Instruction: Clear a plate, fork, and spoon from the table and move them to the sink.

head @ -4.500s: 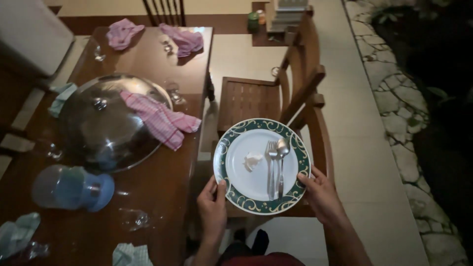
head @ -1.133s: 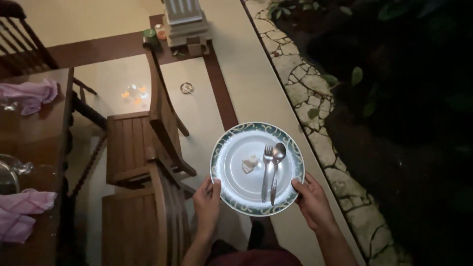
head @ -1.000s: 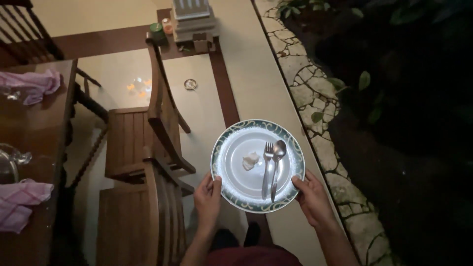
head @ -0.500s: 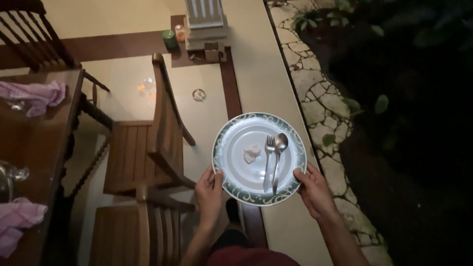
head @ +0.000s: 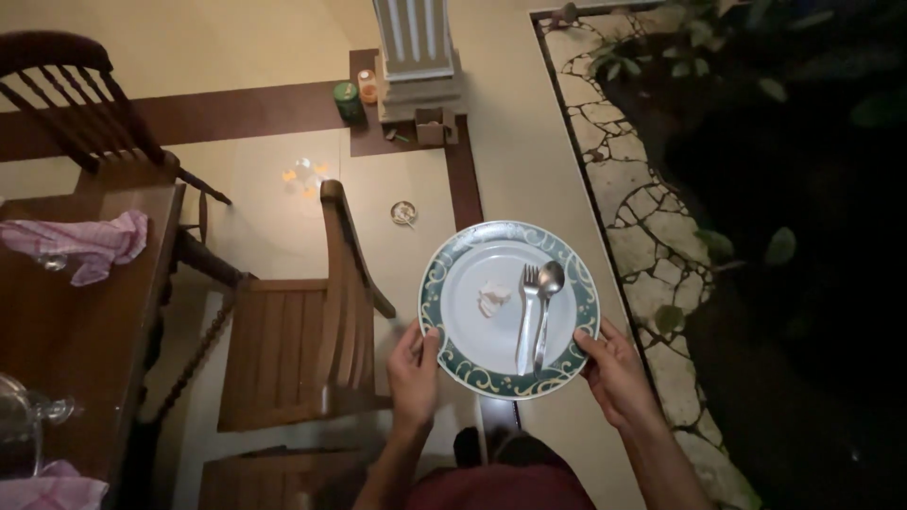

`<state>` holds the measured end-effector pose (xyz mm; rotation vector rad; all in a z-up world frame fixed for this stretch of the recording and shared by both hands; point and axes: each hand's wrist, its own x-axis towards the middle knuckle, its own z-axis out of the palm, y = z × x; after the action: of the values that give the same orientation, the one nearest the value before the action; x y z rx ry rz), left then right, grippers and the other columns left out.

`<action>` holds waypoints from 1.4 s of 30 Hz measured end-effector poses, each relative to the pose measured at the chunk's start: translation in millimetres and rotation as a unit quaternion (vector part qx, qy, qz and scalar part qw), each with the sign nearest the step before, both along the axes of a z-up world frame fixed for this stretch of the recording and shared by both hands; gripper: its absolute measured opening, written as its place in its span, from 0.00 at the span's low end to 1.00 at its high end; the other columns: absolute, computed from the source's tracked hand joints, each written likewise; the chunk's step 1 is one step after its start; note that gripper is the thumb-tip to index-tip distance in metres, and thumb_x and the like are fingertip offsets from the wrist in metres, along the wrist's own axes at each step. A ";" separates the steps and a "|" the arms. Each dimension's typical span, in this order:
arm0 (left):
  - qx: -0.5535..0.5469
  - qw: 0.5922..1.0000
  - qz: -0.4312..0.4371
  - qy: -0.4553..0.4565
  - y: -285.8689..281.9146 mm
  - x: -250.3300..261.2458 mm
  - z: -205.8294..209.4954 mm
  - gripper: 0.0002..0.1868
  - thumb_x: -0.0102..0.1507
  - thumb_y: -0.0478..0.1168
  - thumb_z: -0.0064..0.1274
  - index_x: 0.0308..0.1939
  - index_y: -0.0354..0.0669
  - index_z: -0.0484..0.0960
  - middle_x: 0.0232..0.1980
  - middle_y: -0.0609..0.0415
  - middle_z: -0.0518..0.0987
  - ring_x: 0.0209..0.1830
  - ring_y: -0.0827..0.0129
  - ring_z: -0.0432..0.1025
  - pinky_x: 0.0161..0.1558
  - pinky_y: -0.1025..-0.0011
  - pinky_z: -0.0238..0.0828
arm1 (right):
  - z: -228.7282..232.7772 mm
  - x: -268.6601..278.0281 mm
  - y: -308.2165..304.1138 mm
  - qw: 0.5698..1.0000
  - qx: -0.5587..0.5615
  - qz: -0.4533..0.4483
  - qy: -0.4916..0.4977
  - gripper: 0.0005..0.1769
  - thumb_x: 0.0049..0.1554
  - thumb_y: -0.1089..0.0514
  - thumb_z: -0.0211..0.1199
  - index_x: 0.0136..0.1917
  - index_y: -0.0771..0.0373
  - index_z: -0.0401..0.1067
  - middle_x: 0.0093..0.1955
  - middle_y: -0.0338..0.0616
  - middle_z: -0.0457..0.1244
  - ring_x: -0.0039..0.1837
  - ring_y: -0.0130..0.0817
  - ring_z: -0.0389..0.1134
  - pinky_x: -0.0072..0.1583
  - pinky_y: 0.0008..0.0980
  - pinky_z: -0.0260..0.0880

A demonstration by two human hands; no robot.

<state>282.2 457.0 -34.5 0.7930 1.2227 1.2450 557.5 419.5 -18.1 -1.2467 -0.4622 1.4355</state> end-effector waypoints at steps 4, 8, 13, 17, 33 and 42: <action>0.036 0.999 0.001 -0.040 40.3 1.1 9.2 0.21 0.71 0.39 0.47 0.64 0.26 0.76 0.50 0.48 0.85 0.45 0.75 0.77 0.47 0.77 0.74 | -2.9 3.8 49.1 1.000 0.018 0.019 0.003 0.28 0.62 0.61 0.59 0.74 0.64 0.65 0.56 0.42 0.70 0.53 0.30 0.71 0.56 0.36 0.73; 0.074 0.997 0.019 -0.026 87.2 3.2 10.7 0.19 0.72 0.38 0.47 0.61 0.25 0.77 0.48 0.47 0.85 0.44 0.74 0.77 0.46 0.76 0.74 | -10.6 9.7 110.6 0.998 0.036 0.047 0.010 0.27 0.62 0.61 0.58 0.74 0.64 0.65 0.54 0.41 0.70 0.50 0.28 0.71 0.54 0.35 0.73; 0.031 0.998 0.063 0.002 148.1 9.7 12.9 0.19 0.70 0.37 0.48 0.60 0.28 0.79 0.49 0.50 0.87 0.45 0.76 0.78 0.46 0.77 0.75 | -6.0 14.3 188.8 0.996 0.036 0.080 0.005 0.25 0.63 0.61 0.57 0.72 0.67 0.65 0.53 0.41 0.71 0.50 0.28 0.72 0.54 0.34 0.74; 0.017 0.994 0.109 -0.027 190.9 12.3 5.4 0.19 0.69 0.37 0.51 0.62 0.29 0.79 0.47 0.50 0.86 0.42 0.76 0.76 0.44 0.76 0.75 | -4.2 16.2 249.7 0.993 0.033 0.113 0.017 0.25 0.63 0.62 0.57 0.73 0.66 0.66 0.53 0.42 0.70 0.49 0.28 0.71 0.52 0.34 0.74; 0.029 0.977 0.209 -0.007 336.2 -36.4 -11.8 0.21 0.69 0.38 0.51 0.63 0.28 0.79 0.48 0.52 0.86 0.44 0.76 0.77 0.45 0.79 0.75 | 5.3 -44.7 447.7 0.982 0.002 0.188 0.011 0.25 0.62 0.62 0.57 0.71 0.70 0.65 0.57 0.47 0.70 0.55 0.32 0.72 0.57 0.37 0.74; -0.002 0.962 0.267 -0.048 388.8 -68.6 0.0 0.21 0.69 0.34 0.50 0.65 0.28 0.76 0.49 0.49 0.85 0.42 0.73 0.78 0.44 0.75 0.76 | -0.1 -86.9 521.7 0.968 0.002 0.249 0.016 0.26 0.62 0.63 0.56 0.73 0.69 0.65 0.57 0.48 0.70 0.53 0.32 0.72 0.56 0.37 0.75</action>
<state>213.7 845.7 -34.5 0.3969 1.4078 1.6929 470.6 941.3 -18.2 -1.1483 -0.7959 1.8679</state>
